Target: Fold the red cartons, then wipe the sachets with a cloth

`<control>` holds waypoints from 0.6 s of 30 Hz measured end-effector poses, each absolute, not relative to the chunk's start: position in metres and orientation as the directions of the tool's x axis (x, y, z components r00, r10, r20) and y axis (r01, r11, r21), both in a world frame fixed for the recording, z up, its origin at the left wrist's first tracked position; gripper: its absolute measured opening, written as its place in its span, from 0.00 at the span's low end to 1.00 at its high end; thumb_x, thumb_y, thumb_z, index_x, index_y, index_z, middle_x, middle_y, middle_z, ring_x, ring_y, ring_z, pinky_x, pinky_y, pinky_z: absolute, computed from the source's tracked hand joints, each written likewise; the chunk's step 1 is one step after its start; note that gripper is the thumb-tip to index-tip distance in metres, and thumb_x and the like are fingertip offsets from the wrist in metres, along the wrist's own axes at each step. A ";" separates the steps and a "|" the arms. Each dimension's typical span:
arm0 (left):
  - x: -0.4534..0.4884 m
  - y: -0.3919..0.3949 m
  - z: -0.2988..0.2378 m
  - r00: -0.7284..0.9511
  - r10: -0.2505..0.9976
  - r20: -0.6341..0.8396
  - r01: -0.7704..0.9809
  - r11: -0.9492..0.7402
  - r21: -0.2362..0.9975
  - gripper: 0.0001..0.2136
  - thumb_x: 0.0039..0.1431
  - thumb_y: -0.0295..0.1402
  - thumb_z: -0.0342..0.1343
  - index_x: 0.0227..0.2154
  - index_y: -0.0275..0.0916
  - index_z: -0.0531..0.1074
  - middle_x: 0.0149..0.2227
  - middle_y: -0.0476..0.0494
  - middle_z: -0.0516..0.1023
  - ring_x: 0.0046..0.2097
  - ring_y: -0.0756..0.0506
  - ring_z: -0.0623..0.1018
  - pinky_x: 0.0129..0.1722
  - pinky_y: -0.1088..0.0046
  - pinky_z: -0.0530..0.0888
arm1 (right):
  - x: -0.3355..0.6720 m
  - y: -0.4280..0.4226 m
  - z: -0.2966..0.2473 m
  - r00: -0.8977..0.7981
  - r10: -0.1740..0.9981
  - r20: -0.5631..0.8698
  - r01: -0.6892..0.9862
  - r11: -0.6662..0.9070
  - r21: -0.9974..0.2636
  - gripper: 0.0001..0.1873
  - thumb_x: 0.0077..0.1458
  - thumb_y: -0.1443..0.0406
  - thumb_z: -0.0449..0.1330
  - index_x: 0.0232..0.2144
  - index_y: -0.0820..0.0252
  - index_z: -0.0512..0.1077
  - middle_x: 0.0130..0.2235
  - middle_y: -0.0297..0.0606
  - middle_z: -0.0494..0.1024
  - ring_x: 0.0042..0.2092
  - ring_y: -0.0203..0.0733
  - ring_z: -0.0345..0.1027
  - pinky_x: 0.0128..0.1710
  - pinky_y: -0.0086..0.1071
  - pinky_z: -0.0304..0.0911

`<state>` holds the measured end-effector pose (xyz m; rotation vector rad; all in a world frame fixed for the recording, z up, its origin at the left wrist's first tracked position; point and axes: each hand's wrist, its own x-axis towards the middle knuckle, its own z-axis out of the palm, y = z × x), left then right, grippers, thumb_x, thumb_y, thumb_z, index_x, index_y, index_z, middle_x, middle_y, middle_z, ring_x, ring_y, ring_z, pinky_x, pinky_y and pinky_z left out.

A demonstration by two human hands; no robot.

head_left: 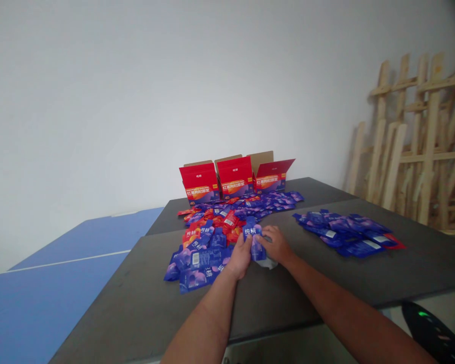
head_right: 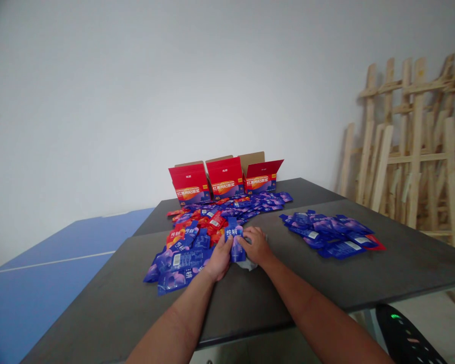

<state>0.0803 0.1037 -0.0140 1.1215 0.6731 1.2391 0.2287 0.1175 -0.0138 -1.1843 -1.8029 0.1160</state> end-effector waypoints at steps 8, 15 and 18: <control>0.081 0.104 -0.017 0.331 0.944 0.001 -0.289 0.101 0.952 0.20 0.56 0.52 0.54 0.40 0.40 0.64 0.37 0.43 0.76 0.39 0.44 0.78 0.42 0.64 0.72 | 0.263 0.132 0.012 0.170 0.786 0.594 0.548 0.425 -0.720 0.19 0.59 0.53 0.49 0.27 0.57 0.72 0.31 0.37 0.75 0.36 0.42 0.67 0.38 0.33 0.61; 0.080 0.103 -0.015 0.334 0.942 0.010 -0.302 0.097 0.948 0.21 0.55 0.52 0.55 0.39 0.38 0.65 0.36 0.43 0.77 0.36 0.46 0.78 0.39 0.68 0.71 | 0.362 0.166 0.040 0.465 0.811 0.355 0.795 -0.205 -0.571 0.19 0.62 0.58 0.46 0.36 0.61 0.74 0.36 0.43 0.77 0.36 0.42 0.69 0.35 0.30 0.58; 0.080 0.103 -0.014 0.348 0.937 0.014 -0.299 0.097 0.949 0.21 0.54 0.52 0.56 0.39 0.38 0.66 0.35 0.44 0.77 0.35 0.46 0.78 0.38 0.69 0.71 | 0.417 0.163 0.049 0.526 0.789 0.318 0.795 -0.325 -0.512 0.18 0.62 0.62 0.49 0.39 0.68 0.75 0.38 0.53 0.77 0.38 0.45 0.70 0.35 0.33 0.58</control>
